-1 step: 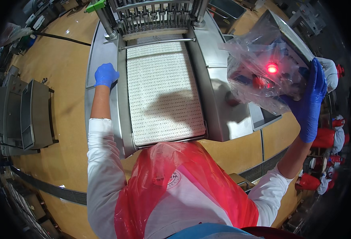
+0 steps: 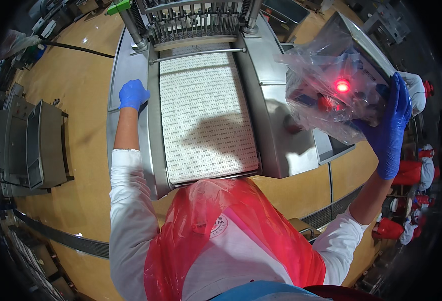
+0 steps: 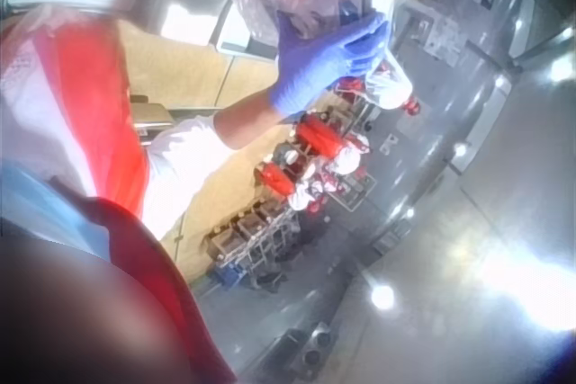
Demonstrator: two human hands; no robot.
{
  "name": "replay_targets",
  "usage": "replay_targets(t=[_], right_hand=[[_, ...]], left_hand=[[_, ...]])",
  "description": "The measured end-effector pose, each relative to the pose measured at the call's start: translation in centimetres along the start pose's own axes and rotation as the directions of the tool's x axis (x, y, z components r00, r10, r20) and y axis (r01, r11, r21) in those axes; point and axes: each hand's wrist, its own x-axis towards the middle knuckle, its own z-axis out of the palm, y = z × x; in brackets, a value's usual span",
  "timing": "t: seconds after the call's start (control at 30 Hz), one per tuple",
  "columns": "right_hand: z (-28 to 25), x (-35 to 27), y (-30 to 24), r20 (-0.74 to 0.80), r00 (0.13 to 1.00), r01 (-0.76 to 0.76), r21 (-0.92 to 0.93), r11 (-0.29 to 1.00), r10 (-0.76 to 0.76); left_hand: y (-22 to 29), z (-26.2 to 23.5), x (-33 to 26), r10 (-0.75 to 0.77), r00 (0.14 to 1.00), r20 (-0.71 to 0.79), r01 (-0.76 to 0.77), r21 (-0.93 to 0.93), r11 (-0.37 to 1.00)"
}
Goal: The person places a metal tray into a machine, then repeatedly inserts and removes cylindrical metal parts from the machine's spring-loaded slots. The person also handles a plastic bag containing yellow objects.
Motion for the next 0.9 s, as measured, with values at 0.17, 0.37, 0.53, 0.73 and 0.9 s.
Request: replay_targets(t=[0.17, 0.37, 0.53, 0.73, 0.9], right_hand=[[-0.2, -0.1, 0.1, 0.008, 1.000, -0.014, 0.007, 1.000, 0.013], [0.8, -0.1, 0.2, -0.013, 1.000, 0.007, 0.012, 1.000, -0.007], [0.2, 0.0, 0.1, -0.006, 1.000, -0.004, 0.023, 1.000, 0.004], [0.4, 0.0, 0.1, -0.013, 1.000, -0.005, 0.016, 1.000, 0.005], [0.4, 0.0, 0.1, 0.011, 1.000, -0.016, 0.011, 1.000, 0.015]], left_hand=[[0.2, 0.0, 0.2, -0.002, 1.000, -0.011, 0.002, -0.009, 1.000], [-0.2, 0.1, -0.2, -0.030, 1.000, 0.008, 0.030, 0.017, 0.999], [0.2, -0.2, 0.1, -0.012, 1.000, 0.021, 0.012, 0.003, 1.000], [0.2, -0.4, -0.1, -0.017, 1.000, 0.023, 0.017, -0.009, 1.000], [0.1, -0.2, -0.1, -0.019, 1.000, 0.017, 0.019, -0.004, 1.000]])
